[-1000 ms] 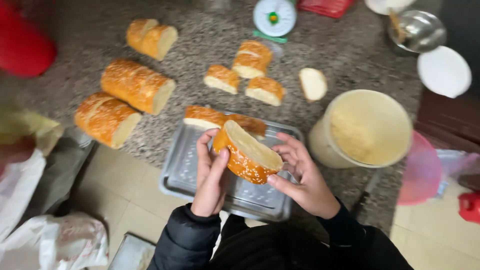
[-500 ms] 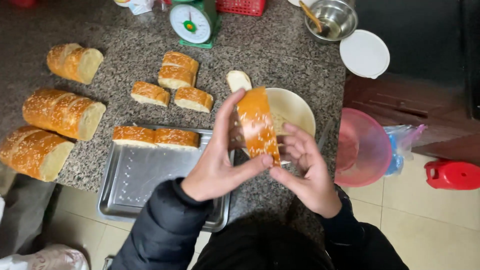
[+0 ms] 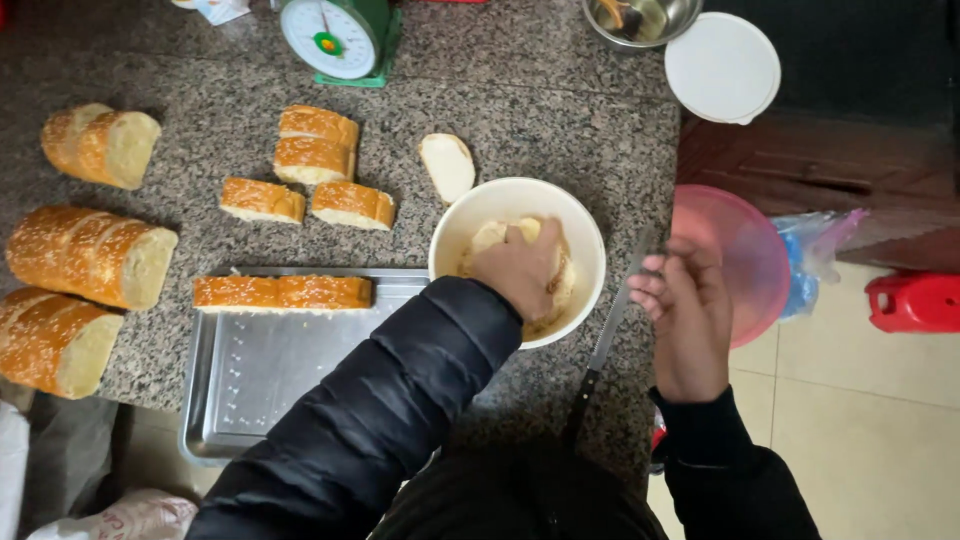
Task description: The person repeatedly picks up sliced bread rolls, scoops a creamy filling from a white bucket with their hand, and stuffs it into the bread. They then place the stuffed rolls onto a metal tray. The process is repeated for multiple rolls throughout the video.
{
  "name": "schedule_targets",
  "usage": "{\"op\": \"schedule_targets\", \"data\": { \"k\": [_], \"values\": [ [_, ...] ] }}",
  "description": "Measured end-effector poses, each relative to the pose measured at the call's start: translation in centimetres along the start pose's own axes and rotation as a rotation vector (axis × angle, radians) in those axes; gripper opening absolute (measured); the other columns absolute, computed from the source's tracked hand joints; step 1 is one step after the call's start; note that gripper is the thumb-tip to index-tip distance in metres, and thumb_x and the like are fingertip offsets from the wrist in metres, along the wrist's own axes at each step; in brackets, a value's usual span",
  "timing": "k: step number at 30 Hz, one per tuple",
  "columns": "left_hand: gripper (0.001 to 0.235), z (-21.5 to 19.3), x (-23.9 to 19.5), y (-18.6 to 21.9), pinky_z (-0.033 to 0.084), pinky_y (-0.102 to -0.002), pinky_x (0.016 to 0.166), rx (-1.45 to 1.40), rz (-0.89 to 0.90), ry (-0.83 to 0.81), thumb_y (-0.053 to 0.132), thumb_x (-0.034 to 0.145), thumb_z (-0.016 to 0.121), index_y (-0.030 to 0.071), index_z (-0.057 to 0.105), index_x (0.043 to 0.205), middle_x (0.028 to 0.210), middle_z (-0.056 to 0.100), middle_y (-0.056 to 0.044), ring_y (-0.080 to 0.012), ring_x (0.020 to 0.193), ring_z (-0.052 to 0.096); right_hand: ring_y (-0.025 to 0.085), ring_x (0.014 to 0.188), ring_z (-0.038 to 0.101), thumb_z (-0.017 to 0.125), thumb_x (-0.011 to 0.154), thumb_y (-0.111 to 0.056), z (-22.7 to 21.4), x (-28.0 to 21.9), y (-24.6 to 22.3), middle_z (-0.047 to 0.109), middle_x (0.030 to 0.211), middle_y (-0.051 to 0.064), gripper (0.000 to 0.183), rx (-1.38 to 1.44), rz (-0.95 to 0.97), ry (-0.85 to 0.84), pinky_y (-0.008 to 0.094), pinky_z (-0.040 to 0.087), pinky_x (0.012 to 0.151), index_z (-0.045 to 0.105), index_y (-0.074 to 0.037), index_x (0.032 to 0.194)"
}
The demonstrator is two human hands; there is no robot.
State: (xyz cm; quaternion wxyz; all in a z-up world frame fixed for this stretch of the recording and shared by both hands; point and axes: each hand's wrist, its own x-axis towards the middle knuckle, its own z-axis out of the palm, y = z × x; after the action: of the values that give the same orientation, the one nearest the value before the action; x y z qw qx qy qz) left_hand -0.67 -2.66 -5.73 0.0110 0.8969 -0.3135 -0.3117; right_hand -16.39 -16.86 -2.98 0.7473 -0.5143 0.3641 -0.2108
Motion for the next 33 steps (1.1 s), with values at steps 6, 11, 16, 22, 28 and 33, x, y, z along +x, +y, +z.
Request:
{"op": "schedule_targets", "data": {
  "k": [6, 11, 16, 22, 28, 33],
  "values": [
    [0.08, -2.3, -1.3, 1.3, 0.06, -0.063, 0.106, 0.044, -0.037, -0.03, 0.038, 0.096, 0.084, 0.021, 0.032, 0.154, 0.143, 0.059, -0.022, -0.0483, 0.127, 0.075, 0.018, 0.102, 0.081, 0.056, 0.123, -0.019, -1.8, 1.0, 1.2, 0.073, 0.117, 0.007, 0.019, 0.023, 0.018, -0.01, 0.028, 0.068, 0.091, 0.06, -0.011, 0.14],
    [0.081, 2.1, 2.6, 0.2, 0.057, -0.067, 0.108, -0.034, -0.076, -0.054, 0.036, 0.095, 0.083, 0.021, 0.03, 0.155, 0.146, 0.056, -0.023, -0.0508, 0.13, 0.073, 0.019, 0.102, 0.082, 0.057, 0.123, -0.02, -1.6, 1.4, 1.8, 0.075, 0.116, 0.008, 0.02, 0.035, 0.029, -0.046, 0.028, 0.068, 0.09, 0.062, -0.01, 0.139],
    [0.078, -1.1, 0.6, 1.2, 0.057, -0.068, 0.105, -0.007, -0.067, -0.028, 0.033, 0.093, 0.082, 0.022, 0.03, 0.15, 0.14, 0.059, -0.02, -0.0502, 0.128, 0.074, 0.02, 0.103, 0.081, 0.057, 0.123, -0.02, -2.1, 1.7, 1.9, 0.074, 0.116, 0.009, 0.019, 0.007, 0.021, -0.057, 0.03, 0.068, 0.09, 0.063, -0.007, 0.136],
    [0.067, -0.4, 0.8, 1.0, 0.056, -0.069, 0.104, -0.041, -0.076, -0.044, 0.034, 0.095, 0.077, 0.019, 0.036, 0.146, 0.137, 0.063, -0.02, -0.0518, 0.127, 0.074, 0.02, 0.102, 0.081, 0.057, 0.122, -0.021, -1.2, 1.7, 1.3, 0.074, 0.115, 0.009, 0.02, 0.003, 0.021, -0.055, 0.029, 0.068, 0.09, 0.064, -0.007, 0.135],
    [0.087, -8.4, -8.7, -4.2, 0.057, -0.069, 0.11, -0.335, 0.127, 0.077, 0.049, 0.093, 0.081, 0.027, 0.027, 0.159, 0.143, 0.069, -0.028, -0.0592, 0.129, 0.072, 0.016, 0.104, 0.079, 0.059, 0.122, -0.023, -0.4, 1.6, 0.1, 0.073, 0.117, 0.007, 0.02, -0.049, -0.067, -0.067, 0.025, 0.065, 0.092, 0.064, -0.007, 0.134],
    [0.099, -4.8, -9.3, -9.2, 0.057, -0.068, 0.114, -1.492, 0.564, 0.215, -0.007, 0.085, 0.065, 0.009, 0.024, 0.174, 0.149, 0.058, -0.044, -0.0562, 0.133, 0.063, 0.035, 0.105, 0.08, 0.07, 0.113, -0.014, 3.8, 0.3, -3.4, 0.078, 0.116, 0.023, 0.023, -0.294, -0.374, -0.358, 0.046, 0.067, 0.096, 0.074, -0.001, 0.133]
  ]
}}
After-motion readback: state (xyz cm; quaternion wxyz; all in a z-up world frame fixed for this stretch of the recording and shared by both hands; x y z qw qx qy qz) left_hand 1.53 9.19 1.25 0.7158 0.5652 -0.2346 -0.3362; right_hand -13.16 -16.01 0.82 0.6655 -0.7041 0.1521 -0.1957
